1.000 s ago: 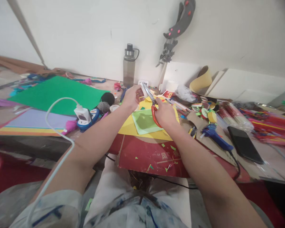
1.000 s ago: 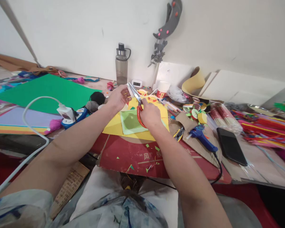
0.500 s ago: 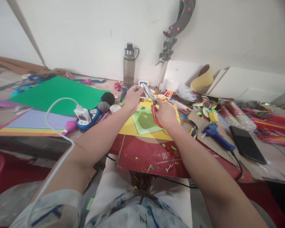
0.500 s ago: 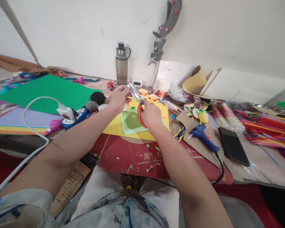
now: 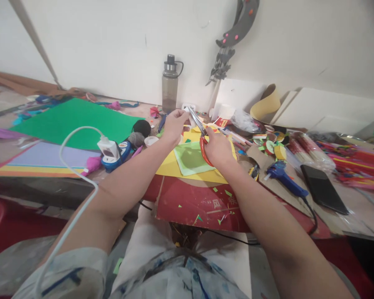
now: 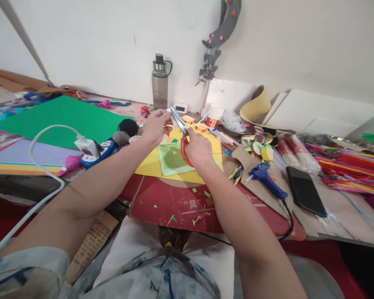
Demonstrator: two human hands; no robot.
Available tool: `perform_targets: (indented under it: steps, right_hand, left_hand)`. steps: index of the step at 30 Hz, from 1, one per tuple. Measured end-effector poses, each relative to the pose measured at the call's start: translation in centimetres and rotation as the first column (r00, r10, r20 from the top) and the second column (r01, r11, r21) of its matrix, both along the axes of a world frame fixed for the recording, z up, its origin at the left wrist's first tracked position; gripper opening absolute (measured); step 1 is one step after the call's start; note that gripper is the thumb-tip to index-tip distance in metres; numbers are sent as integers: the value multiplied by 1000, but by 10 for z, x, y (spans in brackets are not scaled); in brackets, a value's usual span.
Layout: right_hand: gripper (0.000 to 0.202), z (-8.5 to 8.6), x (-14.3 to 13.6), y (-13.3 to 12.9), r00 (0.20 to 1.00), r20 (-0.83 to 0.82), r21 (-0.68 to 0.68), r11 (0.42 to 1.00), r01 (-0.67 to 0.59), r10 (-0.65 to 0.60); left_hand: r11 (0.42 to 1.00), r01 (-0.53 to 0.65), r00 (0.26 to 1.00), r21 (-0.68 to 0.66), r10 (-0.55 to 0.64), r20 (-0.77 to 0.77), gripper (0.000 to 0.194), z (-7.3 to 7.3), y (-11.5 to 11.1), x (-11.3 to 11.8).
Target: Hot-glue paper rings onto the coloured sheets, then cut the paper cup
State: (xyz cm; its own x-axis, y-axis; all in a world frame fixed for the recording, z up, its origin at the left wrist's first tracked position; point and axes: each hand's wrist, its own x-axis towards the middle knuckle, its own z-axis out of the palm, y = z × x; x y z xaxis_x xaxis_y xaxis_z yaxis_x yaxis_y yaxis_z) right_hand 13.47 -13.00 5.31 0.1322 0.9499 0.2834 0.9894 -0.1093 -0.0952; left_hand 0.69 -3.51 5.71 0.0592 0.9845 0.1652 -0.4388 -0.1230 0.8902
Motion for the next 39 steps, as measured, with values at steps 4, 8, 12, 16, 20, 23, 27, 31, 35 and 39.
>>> perform_targets:
  steps: [4, 8, 12, 16, 20, 23, 27, 31, 35, 39]
  right_hand:
    - [38, 0, -1, 0, 1000, -2, 1, 1000, -7, 7]
    - [37, -1, -1, 0, 1000, -2, -15, 1000, -22, 22]
    - [37, -3, 0, 0, 999, -5, -13, 999, -33, 33]
    - [40, -3, 1, -1, 1000, -9, 3, 1000, -14, 14]
    - [42, -2, 1, -2, 1000, -21, -5, 1000, -5, 5]
    - [43, -2, 1, -1, 1000, -25, -5, 1000, -9, 9]
    - [41, -2, 1, 0, 1000, -12, 7, 1000, -10, 11]
    - [39, -1, -1, 0, 1000, -3, -1, 1000, -17, 17]
    - [38, 2, -2, -1, 1000, 1, -9, 1000, -13, 13]
    - [37, 1, -2, -1, 1000, -1, -6, 1000, -23, 23]
  left_hand:
    - [989, 108, 989, -101, -97, 111, 24, -1, 5, -2]
    - [973, 134, 979, -188, -101, 178, 17, 0, 13, -5]
    - [986, 86, 990, -145, -69, 120, 20, 0, 10, -6]
    - [989, 103, 993, -108, -95, 73, 33, 1, -1, -2]
    - [993, 77, 996, -86, -73, 52, 36, 3, -5, 0]
    - [995, 60, 998, -74, -57, 41, 35, 4, -4, 0]
    - [995, 42, 999, -87, -39, 31, 36, 5, -4, 0]
    - [996, 38, 999, -76, -37, 16, 35, 5, -5, -1]
    - [998, 37, 999, -49, -36, 21, 33, 4, -1, -2]
    - [988, 101, 989, -114, -87, 120, 21, 3, 6, -5]
